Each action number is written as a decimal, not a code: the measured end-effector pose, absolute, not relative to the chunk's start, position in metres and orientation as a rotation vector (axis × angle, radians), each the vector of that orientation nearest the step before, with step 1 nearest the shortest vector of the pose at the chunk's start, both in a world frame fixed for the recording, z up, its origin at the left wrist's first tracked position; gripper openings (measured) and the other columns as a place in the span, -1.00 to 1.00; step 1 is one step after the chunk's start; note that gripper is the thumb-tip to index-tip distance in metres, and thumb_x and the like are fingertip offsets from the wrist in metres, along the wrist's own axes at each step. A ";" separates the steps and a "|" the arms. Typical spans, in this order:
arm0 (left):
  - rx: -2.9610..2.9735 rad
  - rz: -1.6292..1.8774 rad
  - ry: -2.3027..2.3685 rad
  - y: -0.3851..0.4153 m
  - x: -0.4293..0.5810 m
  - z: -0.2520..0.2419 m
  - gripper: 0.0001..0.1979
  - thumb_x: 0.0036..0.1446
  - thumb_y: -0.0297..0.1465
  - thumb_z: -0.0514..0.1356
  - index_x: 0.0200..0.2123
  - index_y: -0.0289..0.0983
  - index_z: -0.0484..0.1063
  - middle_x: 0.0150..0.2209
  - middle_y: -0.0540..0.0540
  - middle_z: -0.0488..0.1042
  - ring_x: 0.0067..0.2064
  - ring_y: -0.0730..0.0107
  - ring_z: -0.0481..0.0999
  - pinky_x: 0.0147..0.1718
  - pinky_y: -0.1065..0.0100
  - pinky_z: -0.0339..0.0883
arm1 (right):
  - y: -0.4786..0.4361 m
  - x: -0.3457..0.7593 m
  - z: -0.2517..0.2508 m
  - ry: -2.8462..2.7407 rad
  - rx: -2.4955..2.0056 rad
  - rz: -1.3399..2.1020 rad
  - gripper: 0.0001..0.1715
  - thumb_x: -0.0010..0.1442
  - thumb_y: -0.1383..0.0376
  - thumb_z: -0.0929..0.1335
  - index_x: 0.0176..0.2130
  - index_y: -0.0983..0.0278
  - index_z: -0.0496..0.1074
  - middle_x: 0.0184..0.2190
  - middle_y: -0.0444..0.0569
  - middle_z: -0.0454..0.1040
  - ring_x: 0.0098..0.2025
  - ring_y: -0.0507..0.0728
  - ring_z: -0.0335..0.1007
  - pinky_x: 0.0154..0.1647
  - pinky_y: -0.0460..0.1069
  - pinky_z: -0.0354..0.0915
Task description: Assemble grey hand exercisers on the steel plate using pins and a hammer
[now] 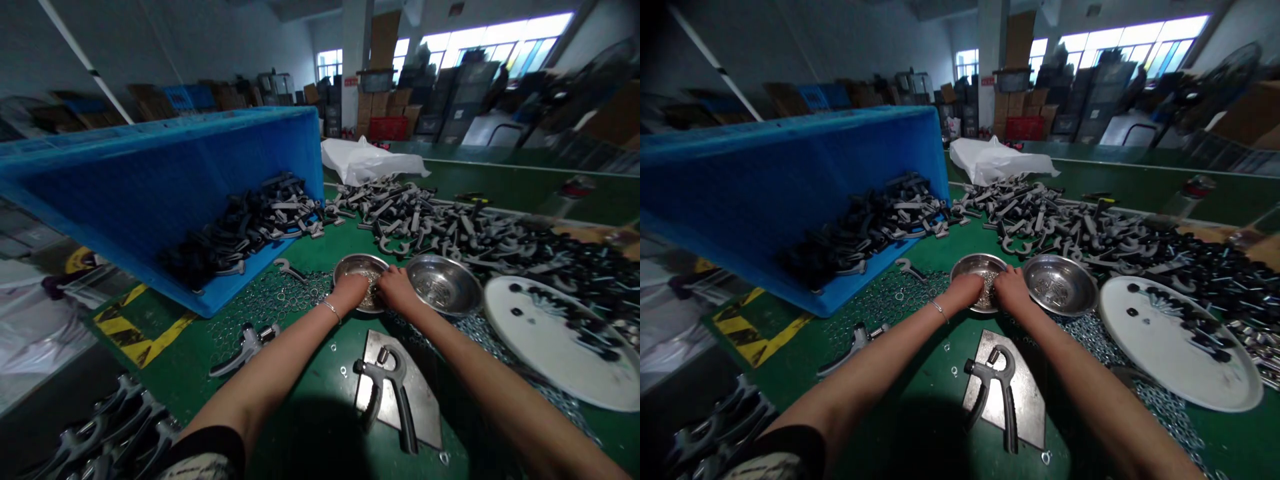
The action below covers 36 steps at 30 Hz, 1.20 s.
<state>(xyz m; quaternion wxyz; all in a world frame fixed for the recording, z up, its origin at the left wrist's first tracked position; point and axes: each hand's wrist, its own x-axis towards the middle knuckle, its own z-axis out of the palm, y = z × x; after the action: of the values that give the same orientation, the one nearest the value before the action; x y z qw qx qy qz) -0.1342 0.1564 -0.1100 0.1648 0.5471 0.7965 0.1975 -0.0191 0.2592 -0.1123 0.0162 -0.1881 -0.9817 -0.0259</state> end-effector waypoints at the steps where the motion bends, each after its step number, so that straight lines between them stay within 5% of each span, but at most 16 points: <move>1: 1.537 0.581 2.277 0.156 -0.137 -0.113 -0.88 0.22 -0.47 0.19 -0.25 -0.39 0.53 -0.17 -0.37 0.57 -0.07 0.06 0.55 -0.03 0.16 0.38 | 0.261 -0.017 -0.115 -3.058 -0.594 -0.062 -0.84 0.21 0.33 0.38 -0.26 0.38 0.56 -0.22 0.23 0.57 -0.01 0.34 0.28 -0.07 0.15 0.12; 8: 1.455 0.845 2.210 0.163 -0.138 -0.112 -0.87 0.12 -0.55 0.21 -0.23 -0.37 0.50 -0.23 -0.23 0.58 -0.11 0.19 0.55 -0.05 0.26 0.37 | 0.252 -0.012 -0.116 -2.957 -0.705 0.164 -0.77 0.28 0.33 0.29 -0.16 0.40 0.51 -0.20 0.29 0.56 -0.05 0.35 0.35 -0.12 0.11 0.15; 14: 1.334 1.187 1.995 0.104 -0.119 -0.102 -0.80 0.22 -0.32 0.20 -0.22 -0.36 0.48 -0.32 -0.09 0.57 -0.33 0.38 0.56 -0.29 0.38 0.43 | 0.236 0.019 -0.098 -2.786 -0.666 0.529 -0.81 0.33 0.27 0.26 -0.19 0.30 0.44 -0.27 0.01 0.57 -0.25 0.12 0.46 -0.25 -0.04 0.26; 18: 1.057 1.379 1.728 0.026 -0.102 -0.106 -0.80 0.14 -0.33 0.25 -0.22 -0.32 0.54 -0.34 -0.08 0.58 -0.32 0.37 0.56 -0.27 0.36 0.42 | 0.191 0.090 -0.097 -2.743 -0.577 0.706 -0.74 0.38 0.21 0.22 -0.24 0.26 0.43 -0.33 -0.07 0.54 -0.30 0.10 0.46 -0.27 -0.03 0.34; 23: 0.909 1.329 1.648 -0.018 -0.076 -0.110 -0.80 0.07 -0.35 0.29 -0.24 -0.33 0.54 -0.33 -0.09 0.58 -0.30 0.37 0.55 -0.24 0.35 0.40 | 0.140 0.141 -0.119 -2.756 -0.395 0.673 -0.75 0.40 0.27 0.22 -0.21 0.25 0.45 -0.25 0.04 0.49 -0.16 0.18 0.41 -0.09 0.08 0.35; 36: 1.821 0.812 2.058 0.015 -0.038 -0.117 -0.85 0.31 -0.33 0.17 -0.23 -0.26 0.49 -0.20 -0.09 0.52 -0.08 0.23 0.42 0.00 0.18 0.18 | 0.133 0.131 -0.129 -2.908 -0.312 0.254 -0.75 0.32 0.45 0.21 -0.26 0.28 0.45 -0.31 0.03 0.44 -0.24 0.18 0.36 -0.26 0.01 0.35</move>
<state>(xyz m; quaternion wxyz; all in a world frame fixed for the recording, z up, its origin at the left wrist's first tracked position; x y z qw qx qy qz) -0.0377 0.0151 -0.1170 0.1378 0.6294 0.7114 0.2808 0.1307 0.1328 -0.1290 0.1029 -0.1056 -0.9853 0.0859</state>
